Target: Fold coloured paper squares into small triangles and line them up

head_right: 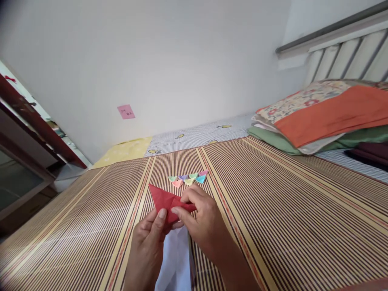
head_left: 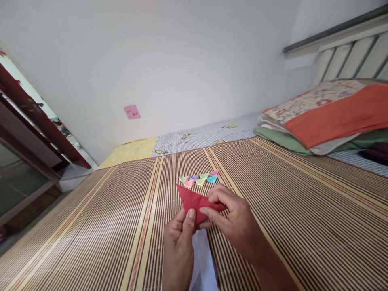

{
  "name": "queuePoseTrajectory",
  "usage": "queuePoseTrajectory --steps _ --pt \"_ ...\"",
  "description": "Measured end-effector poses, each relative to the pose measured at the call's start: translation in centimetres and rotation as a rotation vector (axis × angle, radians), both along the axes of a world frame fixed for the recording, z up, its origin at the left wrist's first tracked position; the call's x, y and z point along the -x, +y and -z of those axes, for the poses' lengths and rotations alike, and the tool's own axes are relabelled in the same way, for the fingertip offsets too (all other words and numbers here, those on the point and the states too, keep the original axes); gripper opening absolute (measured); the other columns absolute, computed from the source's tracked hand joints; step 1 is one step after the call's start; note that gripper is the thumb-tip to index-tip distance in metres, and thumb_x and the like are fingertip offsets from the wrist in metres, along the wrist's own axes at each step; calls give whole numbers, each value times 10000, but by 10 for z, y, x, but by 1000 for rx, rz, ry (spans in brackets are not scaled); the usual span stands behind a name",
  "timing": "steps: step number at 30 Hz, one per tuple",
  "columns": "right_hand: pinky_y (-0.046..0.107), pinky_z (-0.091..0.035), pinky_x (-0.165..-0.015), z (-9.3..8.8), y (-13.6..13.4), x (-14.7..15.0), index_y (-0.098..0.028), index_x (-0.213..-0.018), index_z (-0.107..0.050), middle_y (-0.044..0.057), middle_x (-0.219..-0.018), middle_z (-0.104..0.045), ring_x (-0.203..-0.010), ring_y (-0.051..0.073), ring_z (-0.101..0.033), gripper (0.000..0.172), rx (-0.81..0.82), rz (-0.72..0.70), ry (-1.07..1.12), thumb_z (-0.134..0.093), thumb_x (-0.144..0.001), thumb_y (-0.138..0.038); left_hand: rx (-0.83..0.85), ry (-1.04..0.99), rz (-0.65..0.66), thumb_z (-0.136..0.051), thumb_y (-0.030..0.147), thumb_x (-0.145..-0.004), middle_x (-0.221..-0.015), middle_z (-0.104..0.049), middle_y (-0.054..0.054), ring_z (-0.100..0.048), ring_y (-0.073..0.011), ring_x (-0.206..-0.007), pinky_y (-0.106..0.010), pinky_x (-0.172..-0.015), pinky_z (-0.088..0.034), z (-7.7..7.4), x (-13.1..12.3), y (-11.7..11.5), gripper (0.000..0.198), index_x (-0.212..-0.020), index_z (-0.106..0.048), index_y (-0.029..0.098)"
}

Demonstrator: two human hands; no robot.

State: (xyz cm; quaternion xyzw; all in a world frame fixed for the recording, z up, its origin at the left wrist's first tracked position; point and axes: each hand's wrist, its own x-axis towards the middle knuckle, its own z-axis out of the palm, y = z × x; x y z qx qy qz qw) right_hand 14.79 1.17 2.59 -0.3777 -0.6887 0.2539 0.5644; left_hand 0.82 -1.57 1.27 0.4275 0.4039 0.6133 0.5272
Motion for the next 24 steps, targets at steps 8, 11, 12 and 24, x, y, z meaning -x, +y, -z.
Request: queuePoseTrajectory --steps 8,11,12,24 --pt "300 -400 -639 -6 -5 -1 -211 -721 -525 -33 -719 -537 -676 151 -509 198 85 26 55 -623 -888 -174 53 -81 10 -748 318 -884 -1073 -795 -92 -746 -173 -744 -278 -706 -597 3 0 3 248 -1083 -778 173" --pt "290 -397 -613 -8 -6 0 -212 -713 -525 -40 -690 -537 -641 143 -498 200 92 37 83 -613 -890 -187 68 -144 -17 -789 322 -842 -993 -805 -91 -745 -173 -710 -272 -687 -600 1 -3 3 217 -984 -790 157" --pt "287 -397 -609 -8 -7 0 -212 -709 -521 -41 -687 -537 -636 141 -496 205 88 39 88 -606 -894 -186 74 -166 -24 -805 325 -825 -955 -807 -90 -744 -174 -695 -271 -679 -601 1 -4 3 215 -951 -791 152" --pt "279 -442 -623 -7 -7 1 -209 -724 -546 -23 -731 -598 -666 144 -558 165 87 35 120 -610 -864 -151 24 -91 -55 -798 356 -822 -749 -770 -57 -696 -164 -634 -257 -633 -568 -2 -6 0 225 -922 -788 154"
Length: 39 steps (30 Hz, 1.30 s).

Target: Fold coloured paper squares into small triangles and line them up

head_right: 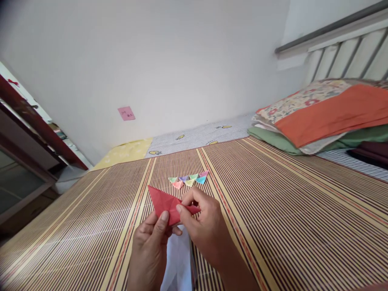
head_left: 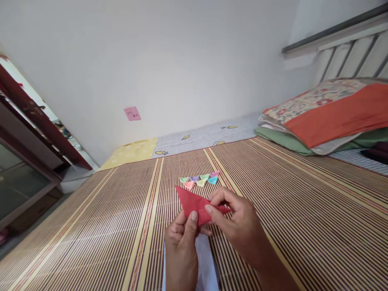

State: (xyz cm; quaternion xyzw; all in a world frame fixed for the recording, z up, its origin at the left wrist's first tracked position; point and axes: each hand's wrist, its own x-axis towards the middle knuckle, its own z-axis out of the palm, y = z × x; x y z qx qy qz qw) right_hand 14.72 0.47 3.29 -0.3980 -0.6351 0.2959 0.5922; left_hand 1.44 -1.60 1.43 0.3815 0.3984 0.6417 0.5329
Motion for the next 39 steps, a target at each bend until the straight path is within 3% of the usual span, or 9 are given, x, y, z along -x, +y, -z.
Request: queuePoseTrajectory --steps 5,7,10,19,22,26,28,32,39 --pt "289 -506 -702 -1 2 -6 -215 -1036 -674 -7 -842 -675 -763 163 -631 179 153 -126 30 -648 -865 -167 -45 260 -30 -775 388 -835 -793 -774 -60 -652 -162 -620 -249 -600 -533 1 5 -2 253 -968 -798 175" --pt "278 -489 -674 -1 1 -6 -200 -891 -696 -3 -790 -658 -736 157 -607 60 161 -164 24 -636 -895 -197 -60 328 -14 -781 373 -829 -791 -770 -54 -632 -158 -623 -246 -602 -521 1 4 -2 232 -961 -803 184" --pt "256 -444 -580 -2 0 -7 -188 -740 -641 -13 -694 -598 -651 140 -554 200 192 -183 84 -616 -925 -261 -60 301 27 -789 350 -823 -769 -765 -40 -615 -145 -619 -241 -623 -513 2 -1 -1 188 -927 -798 194" --pt "253 -398 -550 6 9 -23 -180 -734 -648 -29 -642 -567 -581 121 -486 234 181 -78 168 -656 -917 -325 -22 256 167 -809 338 -799 -756 -779 -72 -700 -185 -722 -240 -652 -500 -1 7 3 165 -810 -761 181" --pt "252 -406 -560 3 7 -22 -180 -739 -664 -25 -661 -588 -599 121 -508 190 198 -151 118 -655 -905 -272 -45 274 191 -820 333 -787 -847 -778 -60 -671 -167 -742 -221 -635 -486 -4 13 4 206 -944 -790 203" --pt "244 -440 -560 -1 3 -14 -180 -736 -678 -20 -665 -623 -607 121 -559 135 246 -294 40 -671 -870 -204 -29 232 238 -858 295 -738 -697 -717 -20 -611 -142 -654 -234 -660 -497 -4 11 3 133 -751 -786 184" --pt "250 -483 -598 0 4 -12 -186 -810 -702 -10 -719 -667 -660 134 -611 32 249 -264 62 -714 -836 -201 0 212 159 -855 305 -747 -668 -704 -15 -617 -146 -661 -244 -677 -504 -1 10 2 155 -704 -775 179" --pt "282 -542 -669 7 10 -6 -193 -921 -708 14 -811 -726 -738 163 -673 188 285 -208 228 -800 -760 -223 24 139 -101 -841 330 -768 -703 -713 -20 -638 -164 -701 -268 -694 -518 6 9 1 162 -785 -794 176" --pt "278 -543 -646 11 9 18 -170 -802 -731 22 -739 -724 -666 147 -658 143 320 -301 479 -787 -803 -303 2 -1 -213 -876 310 -719 -733 -720 -12 -627 -135 -683 -246 -679 -511 8 -1 -1 182 -795 -787 172"
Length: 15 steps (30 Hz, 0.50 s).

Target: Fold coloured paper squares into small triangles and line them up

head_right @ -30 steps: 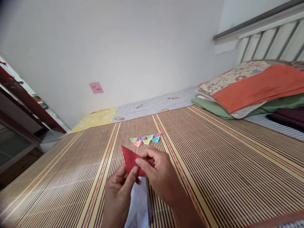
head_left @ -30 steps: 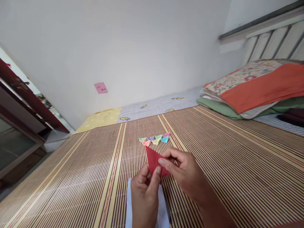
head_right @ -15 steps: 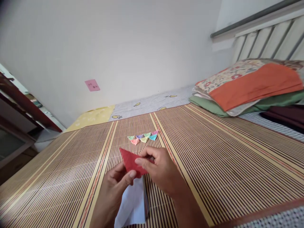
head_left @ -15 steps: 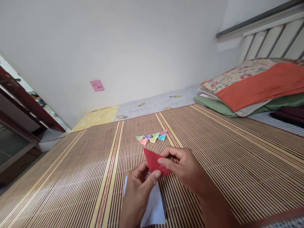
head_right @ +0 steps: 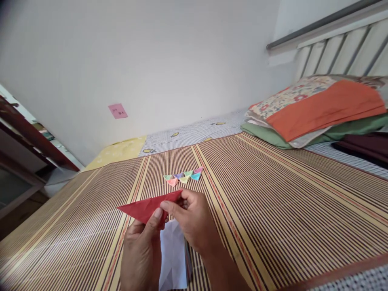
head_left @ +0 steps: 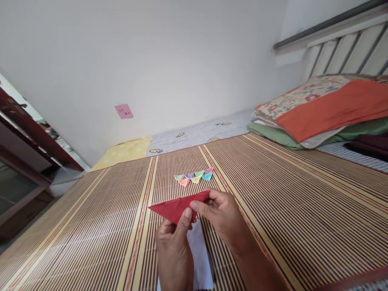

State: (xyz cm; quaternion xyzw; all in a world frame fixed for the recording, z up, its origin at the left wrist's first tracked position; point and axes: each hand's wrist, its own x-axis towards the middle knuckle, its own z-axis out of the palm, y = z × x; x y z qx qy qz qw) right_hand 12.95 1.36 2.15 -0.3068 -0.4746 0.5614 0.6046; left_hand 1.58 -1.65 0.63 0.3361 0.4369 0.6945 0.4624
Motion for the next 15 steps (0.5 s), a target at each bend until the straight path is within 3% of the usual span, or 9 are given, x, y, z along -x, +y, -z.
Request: queuePoseTrajectory --steps 5,7,10,12,15 --pt "237 -380 -502 -3 0 -13 -181 -677 -639 -56 -569 -506 -520 97 -445 273 -39 178 -142 -755 -851 -357 44 -208 129 -892 296 -676 -842 -772 -61 -686 -179 -737 -296 -704 -550 -7 -9 0 239 -854 -797 168" --pt "246 -336 -489 -1 3 -25 -187 -641 -596 -62 -558 -442 -514 99 -389 327 -63 262 -201 -736 -867 -378 57 -205 97 -904 281 -661 -820 -769 -49 -679 -165 -712 -274 -686 -540 -5 -9 1 236 -831 -786 169" --pt "261 -358 -522 3 10 -41 -189 -672 -613 -41 -599 -475 -549 115 -414 328 -89 327 -226 -676 -916 -399 46 -116 35 -884 293 -699 -764 -747 -35 -664 -161 -694 -263 -671 -523 -2 -4 1 198 -807 -773 167" --pt "268 -407 -570 5 12 -45 -186 -765 -673 -13 -675 -564 -602 128 -486 280 -85 249 -214 -650 -934 -408 39 -50 22 -849 314 -746 -716 -724 -29 -651 -163 -668 -268 -655 -512 0 0 0 174 -793 -769 167" --pt "284 -473 -655 5 10 -37 -188 -868 -717 16 -778 -669 -701 152 -592 177 -72 -36 -215 -723 -873 -364 26 6 25 -835 332 -758 -690 -710 -29 -632 -162 -644 -274 -646 -500 0 1 0 184 -778 -767 162"
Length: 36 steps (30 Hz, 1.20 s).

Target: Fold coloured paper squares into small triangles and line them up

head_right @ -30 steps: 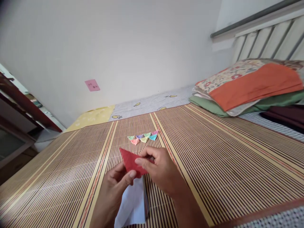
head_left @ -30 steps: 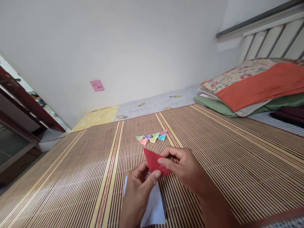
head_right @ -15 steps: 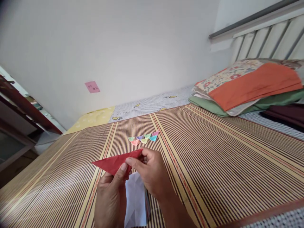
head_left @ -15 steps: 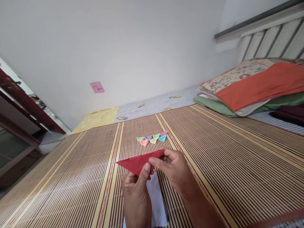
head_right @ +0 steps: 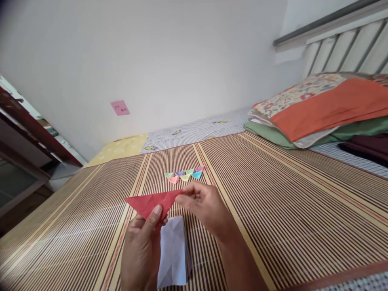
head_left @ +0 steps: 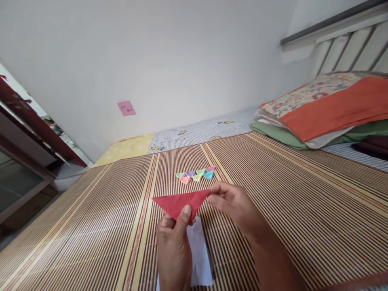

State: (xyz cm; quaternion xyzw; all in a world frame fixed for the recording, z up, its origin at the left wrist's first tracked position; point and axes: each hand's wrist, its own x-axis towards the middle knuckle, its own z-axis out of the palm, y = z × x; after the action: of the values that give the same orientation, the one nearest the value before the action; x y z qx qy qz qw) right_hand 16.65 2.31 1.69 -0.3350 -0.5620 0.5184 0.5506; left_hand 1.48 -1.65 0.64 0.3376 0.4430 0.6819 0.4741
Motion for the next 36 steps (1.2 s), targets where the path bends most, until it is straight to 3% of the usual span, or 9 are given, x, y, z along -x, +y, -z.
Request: queuePoseTrajectory --steps 1,3,7,12,17,21,28,34,36 --pt "287 -479 -668 0 -2 4 -187 -865 -716 17 -789 -677 -718 156 -604 156 2 -65 5 -737 -859 -342 -8 3 11 -841 336 -751 -698 -711 -32 -627 -162 -647 -276 -650 -499 0 0 0 194 -786 -769 159" --pt "272 -448 -631 0 -4 11 -187 -792 -679 -10 -729 -626 -671 139 -565 157 -19 -64 8 -715 -875 -315 -11 1 40 -848 344 -747 -717 -713 -36 -616 -159 -657 -275 -652 -494 1 -1 0 215 -814 -776 153" --pt "265 -337 -539 1 -3 4 -198 -659 -555 -56 -601 -444 -562 116 -406 314 -79 138 -70 -637 -936 -323 8 14 104 -828 346 -786 -718 -704 -27 -598 -146 -654 -266 -654 -479 2 1 0 197 -815 -772 159" --pt "305 -455 -723 -6 -5 -15 -205 -828 -670 3 -781 -660 -758 170 -593 209 -174 302 -215 -606 -979 -335 -23 177 182 -838 318 -784 -703 -727 -15 -608 -138 -679 -243 -677 -485 -1 12 1 166 -723 -771 180" --pt "279 -483 -705 -22 -20 -13 -211 -856 -725 3 -812 -713 -771 161 -644 190 -185 53 -276 -608 -981 -292 -112 290 394 -806 279 -824 -781 -760 -18 -651 -154 -753 -254 -726 -505 -1 26 3 58 -831 -813 222" --pt "259 -498 -753 -28 -26 -9 -212 -896 -755 4 -867 -743 -819 146 -673 151 -198 -74 -231 -627 -966 -250 -173 387 531 -749 274 -880 -898 -769 -41 -658 -179 -838 -306 -809 -517 4 33 4 118 -973 -816 243" --pt "230 -458 -676 -25 -25 -6 -213 -867 -775 -20 -795 -711 -746 114 -623 83 -193 -118 -232 -700 -898 -194 -150 494 555 -742 292 -883 -1037 -757 -81 -660 -237 -987 -378 -886 -534 11 36 2 144 -1005 -811 259" --pt "225 -415 -586 -23 -26 -8 -176 -771 -728 -22 -703 -653 -644 94 -565 201 -152 -234 -188 -644 -947 -227 -157 387 734 -730 276 -900 -875 -704 -34 -557 -115 -671 -206 -575 -468 3 32 3 130 -983 -826 247" --pt "230 -420 -577 -23 -27 -8 -170 -762 -718 -16 -691 -654 -632 100 -571 203 -134 -242 -185 -652 -940 -242 -157 332 772 -719 284 -910 -842 -703 -32 -567 -113 -672 -203 -594 -473 0 31 4 132 -958 -833 239"
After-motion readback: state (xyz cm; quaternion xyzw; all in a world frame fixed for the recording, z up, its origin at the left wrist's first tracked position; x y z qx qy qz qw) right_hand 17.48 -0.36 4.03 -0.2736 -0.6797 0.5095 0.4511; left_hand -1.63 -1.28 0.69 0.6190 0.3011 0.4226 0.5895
